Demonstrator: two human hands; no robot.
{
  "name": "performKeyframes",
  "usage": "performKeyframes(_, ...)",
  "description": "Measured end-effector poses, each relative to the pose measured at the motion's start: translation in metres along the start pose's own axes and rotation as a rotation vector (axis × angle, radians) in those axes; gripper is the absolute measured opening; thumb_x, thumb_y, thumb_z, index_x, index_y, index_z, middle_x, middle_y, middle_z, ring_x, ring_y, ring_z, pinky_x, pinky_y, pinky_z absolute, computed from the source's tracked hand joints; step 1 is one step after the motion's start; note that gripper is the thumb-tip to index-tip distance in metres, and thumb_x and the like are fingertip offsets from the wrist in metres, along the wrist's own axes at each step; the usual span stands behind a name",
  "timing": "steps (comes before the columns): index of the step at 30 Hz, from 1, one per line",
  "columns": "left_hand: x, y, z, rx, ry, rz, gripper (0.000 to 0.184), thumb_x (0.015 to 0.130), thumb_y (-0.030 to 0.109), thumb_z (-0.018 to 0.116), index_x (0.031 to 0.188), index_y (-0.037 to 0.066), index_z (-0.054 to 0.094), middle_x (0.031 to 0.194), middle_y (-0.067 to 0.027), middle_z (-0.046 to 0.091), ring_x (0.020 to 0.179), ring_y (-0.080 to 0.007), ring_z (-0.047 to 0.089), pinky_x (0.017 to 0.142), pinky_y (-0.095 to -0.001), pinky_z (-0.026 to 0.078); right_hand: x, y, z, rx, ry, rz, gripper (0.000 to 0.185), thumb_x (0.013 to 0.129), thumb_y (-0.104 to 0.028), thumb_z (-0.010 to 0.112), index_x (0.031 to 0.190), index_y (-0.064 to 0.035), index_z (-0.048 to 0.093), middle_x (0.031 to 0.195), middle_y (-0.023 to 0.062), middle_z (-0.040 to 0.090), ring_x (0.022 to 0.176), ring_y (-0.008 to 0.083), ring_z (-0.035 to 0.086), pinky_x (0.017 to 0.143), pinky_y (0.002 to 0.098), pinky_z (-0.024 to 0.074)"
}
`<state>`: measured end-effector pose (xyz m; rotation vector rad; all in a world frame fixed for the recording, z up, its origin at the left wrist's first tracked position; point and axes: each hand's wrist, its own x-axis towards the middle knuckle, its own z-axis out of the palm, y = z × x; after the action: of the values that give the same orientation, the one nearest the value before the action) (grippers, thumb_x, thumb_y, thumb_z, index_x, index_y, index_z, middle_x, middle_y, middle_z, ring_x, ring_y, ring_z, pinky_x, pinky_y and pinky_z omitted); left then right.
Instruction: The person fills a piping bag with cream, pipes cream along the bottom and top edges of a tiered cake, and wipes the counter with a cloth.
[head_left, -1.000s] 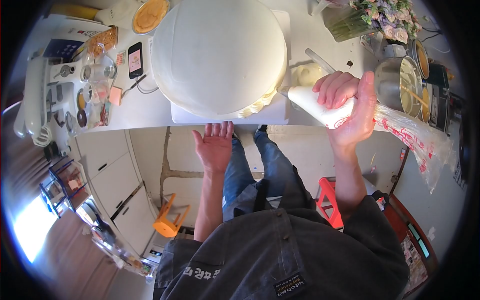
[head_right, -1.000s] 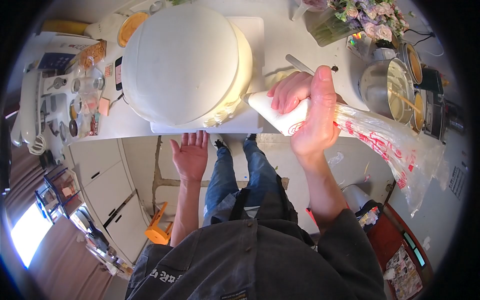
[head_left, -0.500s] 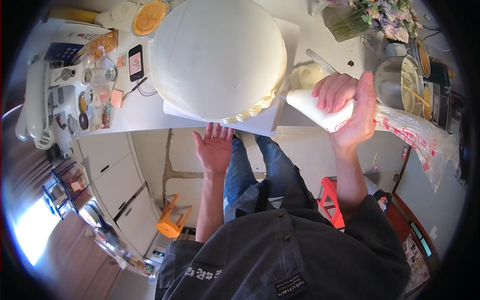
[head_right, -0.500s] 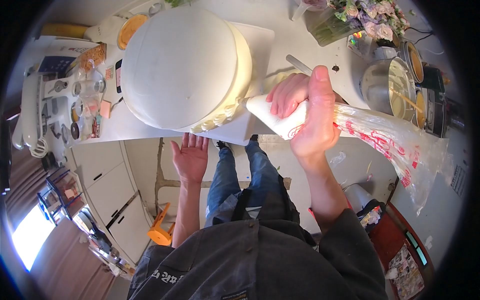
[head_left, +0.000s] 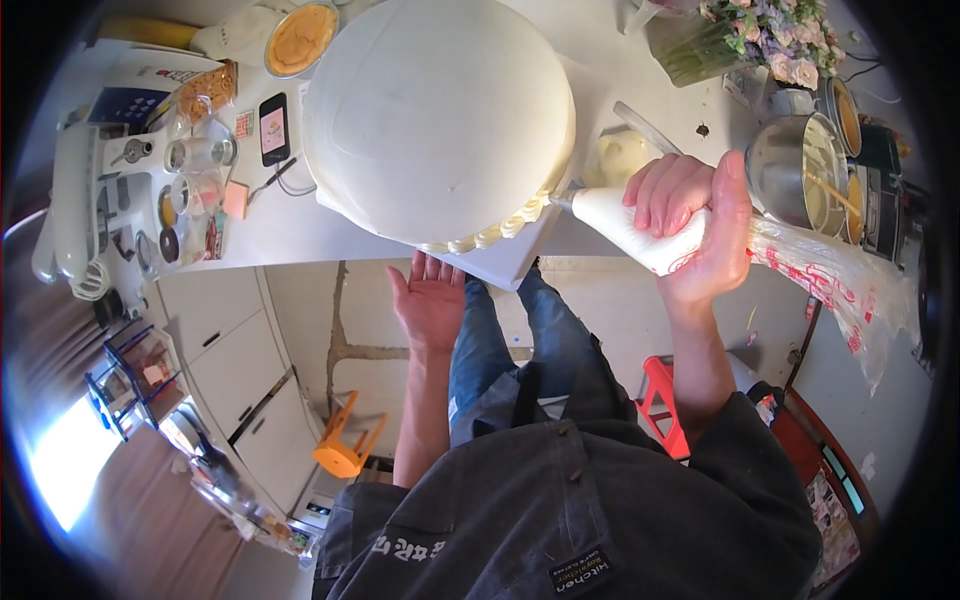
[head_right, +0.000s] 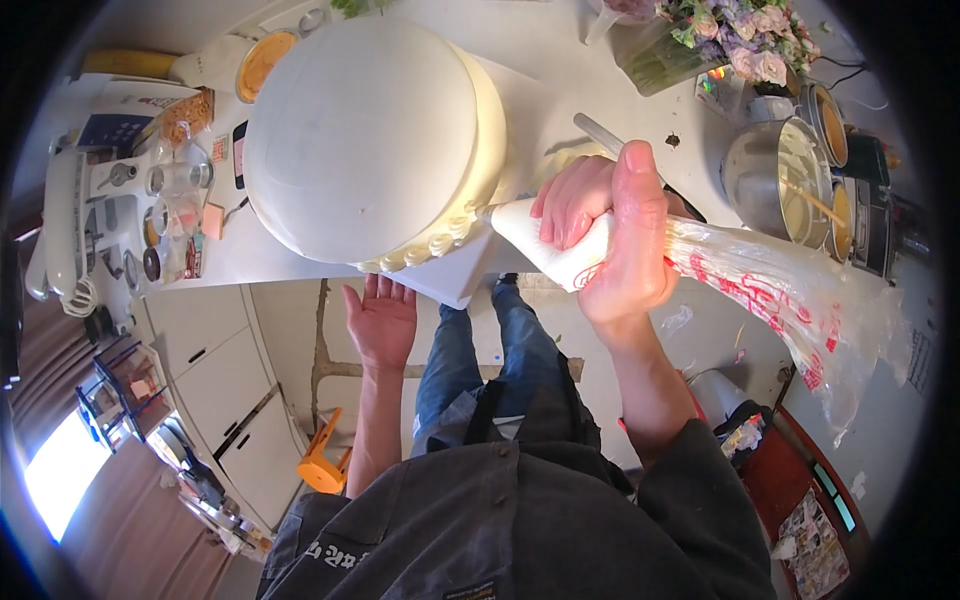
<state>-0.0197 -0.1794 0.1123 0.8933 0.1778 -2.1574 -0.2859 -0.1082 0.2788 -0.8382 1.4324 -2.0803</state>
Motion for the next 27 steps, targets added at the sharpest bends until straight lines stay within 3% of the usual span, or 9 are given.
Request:
performKeyframes(5, 0.000, -0.002, 0.008, 0.085, 0.071, -0.019, 0.065, 0.102, 0.055, 0.038, 0.139, 0.001, 0.041, 0.141, -0.0119, 0.046, 0.132, -0.0258, 0.041, 0.114, -0.0404, 0.030, 0.007, 0.007, 0.001, -0.054, 0.066, -0.067, 0.052, 0.108, -0.025, 0.019, 0.063, -0.0080, 0.039, 0.055, 0.0065, 0.040, 0.050, 0.0200, 0.042, 0.061, 0.0386, 0.0448)
performKeyframes(11, 0.005, 0.001, -0.006, -0.004, -0.010, -0.021, 0.062, 0.103, 0.052, 0.039, 0.142, 0.004, 0.040, 0.146, -0.0121, 0.044, 0.137, -0.0260, 0.039, 0.118, -0.0427, 0.028, 0.005, 0.001, -0.001, -0.001, -0.018, -0.031, 0.052, 0.108, -0.025, 0.019, 0.063, -0.0078, 0.039, 0.055, 0.0067, 0.040, 0.050, 0.0200, 0.042, 0.060, 0.0382, 0.0447)
performKeyframes(27, -0.001, -0.004, -0.002, 0.023, 0.018, -0.051, 0.064, 0.105, 0.054, 0.028, 0.140, 0.005, 0.046, 0.143, -0.0110, 0.052, 0.132, -0.0275, 0.048, 0.111, -0.0439, 0.038, 0.011, 0.006, -0.004, -0.054, 0.034, -0.068, 0.051, 0.107, -0.024, 0.021, 0.063, -0.0077, 0.040, 0.054, 0.0063, 0.041, 0.049, 0.0194, 0.041, 0.060, 0.0374, 0.0439)
